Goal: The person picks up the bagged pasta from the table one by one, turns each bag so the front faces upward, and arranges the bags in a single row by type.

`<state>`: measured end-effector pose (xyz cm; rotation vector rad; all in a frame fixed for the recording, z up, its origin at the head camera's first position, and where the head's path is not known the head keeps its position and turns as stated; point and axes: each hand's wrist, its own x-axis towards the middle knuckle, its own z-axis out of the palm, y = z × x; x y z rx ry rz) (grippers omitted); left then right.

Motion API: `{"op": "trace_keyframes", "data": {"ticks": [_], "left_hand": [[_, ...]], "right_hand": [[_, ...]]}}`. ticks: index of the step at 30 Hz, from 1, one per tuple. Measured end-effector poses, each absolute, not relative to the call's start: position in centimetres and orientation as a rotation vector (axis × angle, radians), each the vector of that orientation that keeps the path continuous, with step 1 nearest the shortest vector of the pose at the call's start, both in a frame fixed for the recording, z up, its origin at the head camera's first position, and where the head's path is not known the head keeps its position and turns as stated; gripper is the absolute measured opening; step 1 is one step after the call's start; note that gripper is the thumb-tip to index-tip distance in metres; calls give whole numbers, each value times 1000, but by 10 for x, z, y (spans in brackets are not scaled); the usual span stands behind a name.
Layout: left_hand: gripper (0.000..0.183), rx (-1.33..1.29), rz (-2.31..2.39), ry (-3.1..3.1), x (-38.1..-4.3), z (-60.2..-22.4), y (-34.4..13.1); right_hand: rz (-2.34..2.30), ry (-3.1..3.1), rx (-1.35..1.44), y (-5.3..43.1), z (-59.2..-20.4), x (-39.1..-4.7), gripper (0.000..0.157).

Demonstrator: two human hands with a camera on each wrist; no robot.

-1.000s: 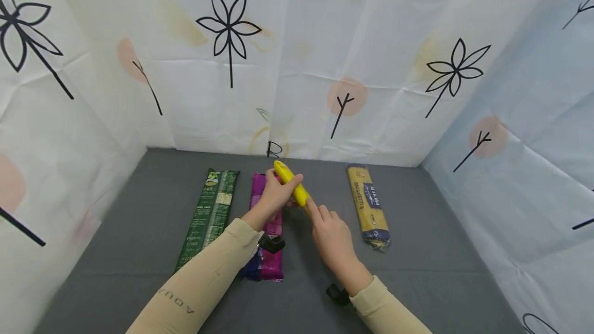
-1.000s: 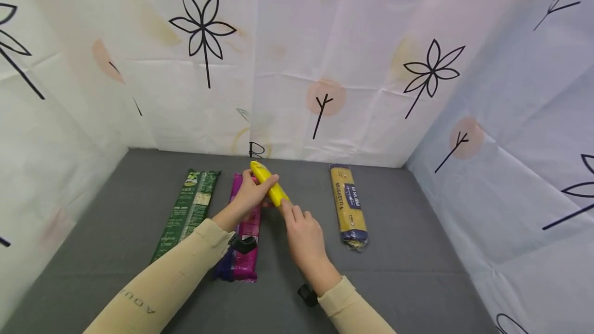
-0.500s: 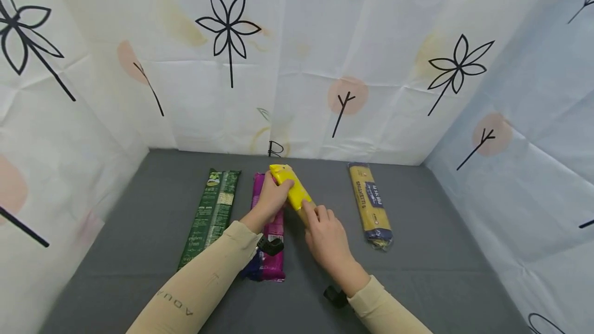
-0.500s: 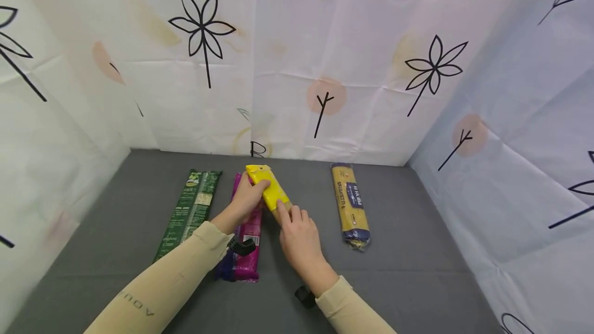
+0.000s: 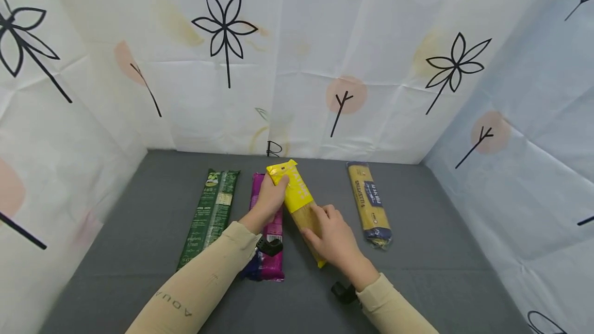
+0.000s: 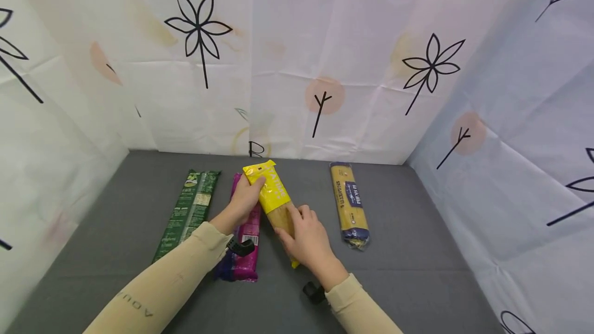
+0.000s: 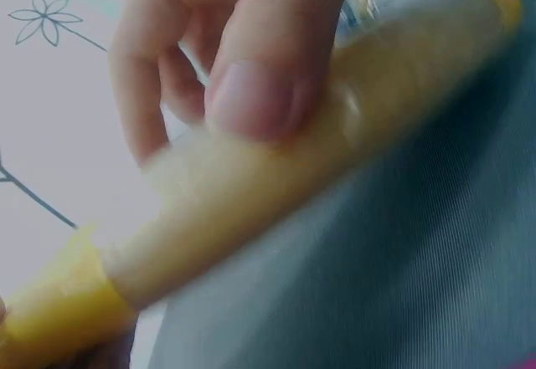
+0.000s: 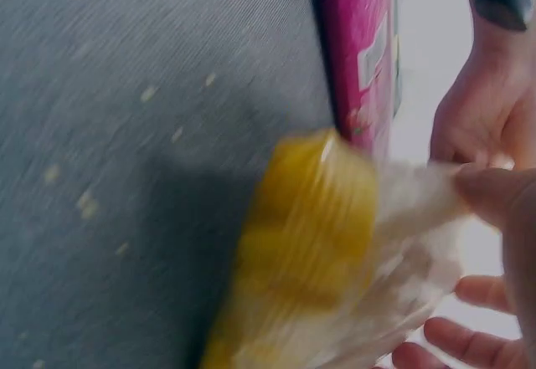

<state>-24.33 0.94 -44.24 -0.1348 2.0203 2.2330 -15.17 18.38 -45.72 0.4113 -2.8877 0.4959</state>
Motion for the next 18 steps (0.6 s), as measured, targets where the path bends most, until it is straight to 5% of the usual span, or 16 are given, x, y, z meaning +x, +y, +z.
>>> {"op": "trace_keyframes", "data": {"ticks": [8,18], "left_hand": [[41,-176,2260,1920,-244,-440,14],[35,-138,2202,2001,-244,-440,18]], "right_hand": [[993,-2976,320,201,-467,-152,67],[1991,-2720,216,197,-466,-147,44]]}}
